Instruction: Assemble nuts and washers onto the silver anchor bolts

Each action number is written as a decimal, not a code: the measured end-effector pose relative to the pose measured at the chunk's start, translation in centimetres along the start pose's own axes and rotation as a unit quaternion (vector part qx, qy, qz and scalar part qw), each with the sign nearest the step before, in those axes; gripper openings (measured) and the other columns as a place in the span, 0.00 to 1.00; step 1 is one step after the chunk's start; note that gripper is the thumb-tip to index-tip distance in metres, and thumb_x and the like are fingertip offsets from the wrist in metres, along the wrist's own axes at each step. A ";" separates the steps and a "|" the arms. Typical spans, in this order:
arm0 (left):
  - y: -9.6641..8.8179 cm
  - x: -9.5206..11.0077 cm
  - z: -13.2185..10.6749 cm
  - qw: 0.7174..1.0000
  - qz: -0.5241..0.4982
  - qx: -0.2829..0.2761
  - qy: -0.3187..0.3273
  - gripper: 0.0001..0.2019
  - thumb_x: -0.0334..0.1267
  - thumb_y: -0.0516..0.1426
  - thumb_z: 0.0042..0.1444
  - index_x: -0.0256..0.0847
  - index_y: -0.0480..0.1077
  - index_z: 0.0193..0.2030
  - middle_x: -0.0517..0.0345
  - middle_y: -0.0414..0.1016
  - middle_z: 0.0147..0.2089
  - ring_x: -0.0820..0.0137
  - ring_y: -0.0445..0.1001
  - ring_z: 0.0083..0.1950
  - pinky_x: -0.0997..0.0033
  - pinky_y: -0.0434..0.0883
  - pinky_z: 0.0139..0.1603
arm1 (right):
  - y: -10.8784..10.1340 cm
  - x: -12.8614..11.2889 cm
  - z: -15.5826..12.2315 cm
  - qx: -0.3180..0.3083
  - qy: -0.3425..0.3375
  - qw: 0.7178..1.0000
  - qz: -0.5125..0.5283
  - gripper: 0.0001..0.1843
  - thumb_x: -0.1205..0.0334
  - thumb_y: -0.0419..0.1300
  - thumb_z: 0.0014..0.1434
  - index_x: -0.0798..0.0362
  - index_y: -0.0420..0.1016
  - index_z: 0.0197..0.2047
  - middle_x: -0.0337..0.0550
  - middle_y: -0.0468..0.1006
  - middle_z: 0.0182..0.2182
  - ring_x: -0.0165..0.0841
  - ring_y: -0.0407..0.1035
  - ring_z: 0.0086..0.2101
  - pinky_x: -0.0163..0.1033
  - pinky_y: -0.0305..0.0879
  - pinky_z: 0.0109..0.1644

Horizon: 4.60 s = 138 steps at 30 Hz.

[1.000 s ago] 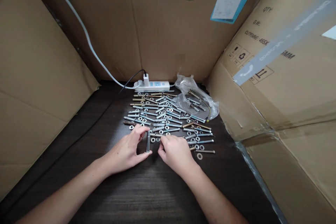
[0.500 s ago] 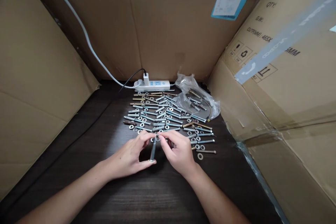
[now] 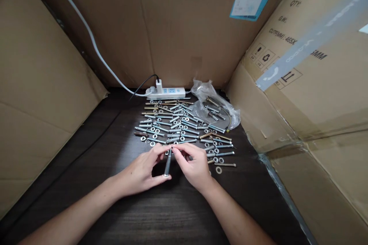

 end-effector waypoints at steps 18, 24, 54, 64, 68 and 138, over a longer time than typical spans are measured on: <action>0.2 -0.4 0.0 1.000 -0.010 -0.011 -0.017 0.31 0.44 0.62 0.51 0.44 0.51 0.57 0.55 0.67 0.45 0.66 0.71 0.41 0.65 0.71 0.40 | 0.0 -0.2 -0.1 -0.028 -0.001 0.999 -0.019 0.09 0.63 0.55 0.60 0.53 0.76 0.39 0.43 0.78 0.31 0.30 0.69 0.27 0.34 0.65 0.30; 0.4 -0.5 0.1 0.999 -0.015 -0.028 -0.023 0.36 0.43 0.63 0.49 0.47 0.48 0.61 0.53 0.64 0.53 0.66 0.71 0.44 0.63 0.71 0.45 | 0.5 1.4 -0.2 -0.034 0.063 0.997 0.042 0.11 0.59 0.54 0.61 0.54 0.76 0.37 0.40 0.73 0.25 0.28 0.67 0.25 0.33 0.63 0.29; -1.8 -1.8 -0.2 0.994 0.072 0.076 -0.041 0.32 0.39 0.59 0.53 0.44 0.47 0.60 0.50 0.61 0.51 0.64 0.69 0.46 0.60 0.72 0.44 | 3.3 1.4 -0.6 -0.168 -0.040 0.917 -0.360 0.05 0.65 0.58 0.56 0.50 0.74 0.35 0.40 0.74 0.33 0.35 0.68 0.37 0.37 0.60 0.37; -1.8 -1.6 -0.1 0.994 0.081 0.070 -0.039 0.31 0.40 0.60 0.52 0.42 0.49 0.59 0.49 0.62 0.51 0.61 0.69 0.49 0.60 0.72 0.45 | 3.2 1.4 -0.5 -0.165 -0.052 0.905 -0.388 0.06 0.65 0.59 0.56 0.49 0.76 0.37 0.39 0.75 0.32 0.35 0.67 0.36 0.38 0.60 0.37; -1.6 -1.5 -0.1 0.995 0.073 0.062 -0.032 0.32 0.40 0.60 0.51 0.43 0.49 0.59 0.49 0.63 0.52 0.61 0.69 0.50 0.61 0.73 0.45 | 3.3 1.3 -0.4 -0.163 -0.061 0.901 -0.398 0.06 0.65 0.57 0.57 0.50 0.76 0.36 0.39 0.75 0.31 0.34 0.68 0.35 0.38 0.60 0.37; 0.2 -0.1 0.1 0.996 -0.085 -0.017 -0.007 0.27 0.43 0.64 0.49 0.46 0.59 0.53 0.53 0.61 0.53 0.70 0.68 0.43 0.65 0.72 0.46 | 1.0 1.5 0.2 -0.020 0.044 0.998 0.049 0.06 0.63 0.56 0.58 0.55 0.72 0.32 0.41 0.75 0.27 0.29 0.68 0.27 0.33 0.66 0.31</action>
Point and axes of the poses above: each hand's wrist, its own z-axis towards the middle knuckle, its own y-axis out of the palm, x = y × z, the point moved 9 cm from there along z, towards the middle knuckle
